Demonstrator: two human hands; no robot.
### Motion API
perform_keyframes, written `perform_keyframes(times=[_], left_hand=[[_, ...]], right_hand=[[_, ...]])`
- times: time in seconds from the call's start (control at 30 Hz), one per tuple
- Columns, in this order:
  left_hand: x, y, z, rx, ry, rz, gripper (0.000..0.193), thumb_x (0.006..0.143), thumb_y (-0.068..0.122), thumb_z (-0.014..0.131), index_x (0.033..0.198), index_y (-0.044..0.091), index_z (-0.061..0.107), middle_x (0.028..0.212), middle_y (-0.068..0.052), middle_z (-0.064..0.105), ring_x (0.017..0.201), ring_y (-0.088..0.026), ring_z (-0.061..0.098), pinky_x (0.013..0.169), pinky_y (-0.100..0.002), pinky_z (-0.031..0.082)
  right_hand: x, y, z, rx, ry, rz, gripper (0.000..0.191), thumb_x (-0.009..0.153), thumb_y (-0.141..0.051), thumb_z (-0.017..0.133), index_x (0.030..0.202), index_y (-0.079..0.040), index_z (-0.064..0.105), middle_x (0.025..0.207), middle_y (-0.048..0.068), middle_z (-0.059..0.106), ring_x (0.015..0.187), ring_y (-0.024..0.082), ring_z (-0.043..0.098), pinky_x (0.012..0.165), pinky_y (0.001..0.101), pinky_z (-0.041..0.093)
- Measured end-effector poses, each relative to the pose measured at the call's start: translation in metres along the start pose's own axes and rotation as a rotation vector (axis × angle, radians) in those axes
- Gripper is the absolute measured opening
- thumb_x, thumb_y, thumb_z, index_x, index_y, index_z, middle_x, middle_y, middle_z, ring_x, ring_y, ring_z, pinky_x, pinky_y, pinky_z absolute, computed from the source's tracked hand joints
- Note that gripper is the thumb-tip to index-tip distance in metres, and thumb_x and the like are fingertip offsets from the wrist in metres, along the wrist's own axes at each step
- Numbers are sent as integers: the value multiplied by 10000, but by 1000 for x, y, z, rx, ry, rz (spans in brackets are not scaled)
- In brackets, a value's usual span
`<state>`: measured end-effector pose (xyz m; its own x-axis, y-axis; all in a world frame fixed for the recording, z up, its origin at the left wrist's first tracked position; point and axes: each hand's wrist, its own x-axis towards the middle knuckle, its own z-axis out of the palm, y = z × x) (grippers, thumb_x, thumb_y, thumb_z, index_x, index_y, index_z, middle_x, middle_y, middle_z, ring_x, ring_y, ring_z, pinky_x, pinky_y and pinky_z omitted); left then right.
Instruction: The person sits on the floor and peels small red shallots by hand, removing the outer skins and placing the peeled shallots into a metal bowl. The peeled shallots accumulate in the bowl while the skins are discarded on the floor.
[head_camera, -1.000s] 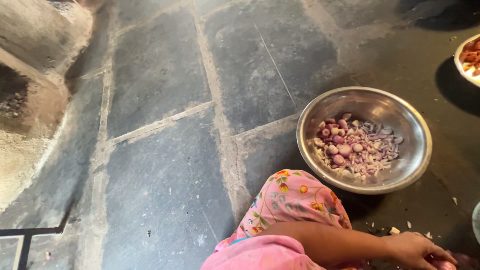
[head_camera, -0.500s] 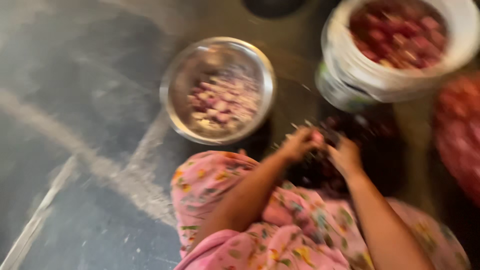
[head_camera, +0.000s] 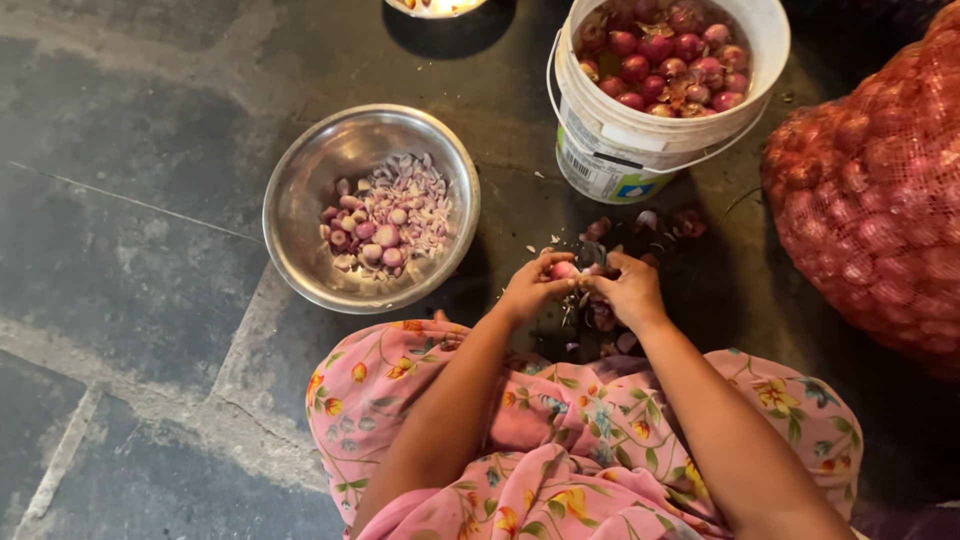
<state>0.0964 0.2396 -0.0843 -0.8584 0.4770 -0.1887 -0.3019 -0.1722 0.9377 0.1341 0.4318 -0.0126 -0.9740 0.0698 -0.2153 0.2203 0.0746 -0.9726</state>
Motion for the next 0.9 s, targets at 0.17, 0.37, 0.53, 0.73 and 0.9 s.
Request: perform_keyframes(times=[0.17,0.37,0.53,0.73,0.9], left_hand=[[-16,14,11,-327,20,-72,426,897,55,763,1286,61,592,1153,-100,659,993,-182,679,869,-331,583],[-35,36,12,-516,4,-95,298,939,74,702,1224,73,616,1117,-42,710,984,-138,669,891,-291,553],[-40,37,15,-400,30,-45,326,940,57,736,1247,52,626,1133,-41,707,960,-103,621,778,-248,439],[-41,41,24,-347,63,18,358,862,23,774,1157,54,575,1120,-76,703,1022,-149,677,928,-299,545],[-44,57,26,-93,59,68,346,905,7,796,1144,26,546,1143,-108,693,1067,-166,665,950,-310,556]], right_hand=[[-49,-43,6,-600,93,-478,149,782,-72,833,803,-49,688,789,95,660,711,216,659,657,341,520],[-76,-64,3,-604,-101,-341,219,731,-131,856,880,-45,720,846,95,708,768,231,723,698,348,560],[-61,-51,-12,-783,23,-392,423,669,-139,901,1040,-14,741,970,154,724,878,314,707,759,398,547],[-45,-27,4,363,-64,262,240,908,-100,712,1136,-27,712,988,99,759,801,169,752,738,293,620],[-33,-19,-5,189,-8,197,202,899,-42,744,1092,5,778,890,60,765,728,117,700,677,248,570]])
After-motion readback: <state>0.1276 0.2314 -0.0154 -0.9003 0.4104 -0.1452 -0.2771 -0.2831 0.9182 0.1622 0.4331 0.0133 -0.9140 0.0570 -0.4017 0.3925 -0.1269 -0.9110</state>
